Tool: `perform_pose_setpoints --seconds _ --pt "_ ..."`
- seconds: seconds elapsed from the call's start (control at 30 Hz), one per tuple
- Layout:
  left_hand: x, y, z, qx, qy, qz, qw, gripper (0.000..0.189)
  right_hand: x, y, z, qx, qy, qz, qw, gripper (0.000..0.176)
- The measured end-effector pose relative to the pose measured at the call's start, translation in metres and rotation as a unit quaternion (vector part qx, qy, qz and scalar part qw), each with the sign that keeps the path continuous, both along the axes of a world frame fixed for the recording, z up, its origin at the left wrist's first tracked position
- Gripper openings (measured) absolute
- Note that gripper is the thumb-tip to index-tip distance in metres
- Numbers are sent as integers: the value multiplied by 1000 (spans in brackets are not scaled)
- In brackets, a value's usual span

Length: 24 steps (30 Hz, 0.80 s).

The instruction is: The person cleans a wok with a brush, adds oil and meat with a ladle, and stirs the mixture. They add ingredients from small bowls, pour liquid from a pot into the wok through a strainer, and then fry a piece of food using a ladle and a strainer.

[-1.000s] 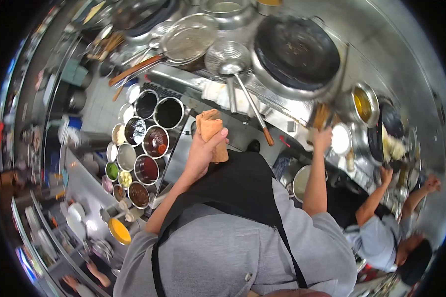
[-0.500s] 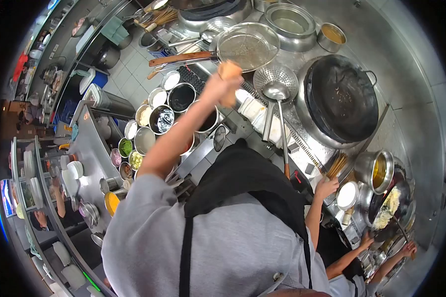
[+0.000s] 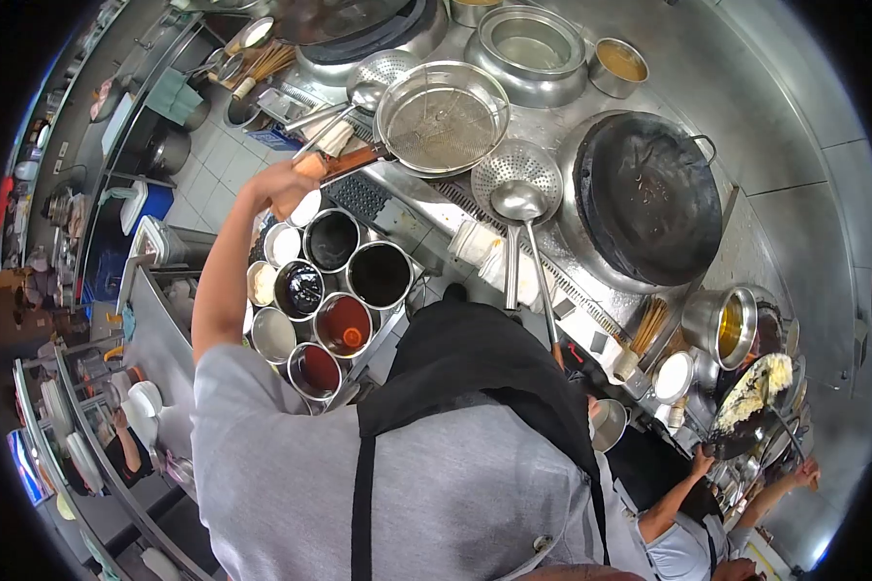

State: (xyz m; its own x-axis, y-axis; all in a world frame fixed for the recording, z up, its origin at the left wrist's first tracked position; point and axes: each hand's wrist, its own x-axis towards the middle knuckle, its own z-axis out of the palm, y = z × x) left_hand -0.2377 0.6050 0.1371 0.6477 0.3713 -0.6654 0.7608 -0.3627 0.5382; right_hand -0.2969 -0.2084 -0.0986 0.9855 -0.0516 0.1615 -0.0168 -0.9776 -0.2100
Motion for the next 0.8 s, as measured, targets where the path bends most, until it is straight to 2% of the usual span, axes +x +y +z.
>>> perform_pose_setpoints --seconds 0.1,0.2,0.27,0.33,0.4,0.43,0.47,0.53,0.57,0.67,0.73,0.8 --pt "-19 5 -14 -155 13 -23 988 58 -16 -10 -17 -34 52 -5 998 14" --pt "-41 0 -51 -366 -25 44 929 57 -17 -16 -32 16 167 -40 985 10" --pt "-52 -42 -54 -529 -73 153 832 57 -13 -17 -45 55 241 -60 967 8" --pt "-56 -89 -65 -668 -131 201 704 59 -7 -20 -58 95 303 -76 945 6" --pt "-55 -139 -76 -690 -190 235 657 54 1 -23 -72 136 358 -90 919 4" --pt "-51 -161 -73 -556 -174 252 773 53 7 -26 -77 156 379 -94 907 4" --pt "-48 -179 -71 -402 -158 260 864 51 9 -27 -83 176 401 -97 894 4" --pt "-43 -203 -55 -380 -200 225 875 48 15 -33 -97 206 432 -98 872 4" --pt "-42 -215 -46 -360 -213 242 875 49 17 -35 -102 220 443 -98 864 5" --pt "-15 -223 -42 -264 -282 130 913 50 11 -46 -138 253 469 -82 842 8" --pt "25 -228 -31 -193 -270 41 943 51 0 -61 -175 267 478 -59 835 10" --pt "76 -247 -19 -15 -283 -30 959 54 -6 -77 -207 284 476 -34 831 13"
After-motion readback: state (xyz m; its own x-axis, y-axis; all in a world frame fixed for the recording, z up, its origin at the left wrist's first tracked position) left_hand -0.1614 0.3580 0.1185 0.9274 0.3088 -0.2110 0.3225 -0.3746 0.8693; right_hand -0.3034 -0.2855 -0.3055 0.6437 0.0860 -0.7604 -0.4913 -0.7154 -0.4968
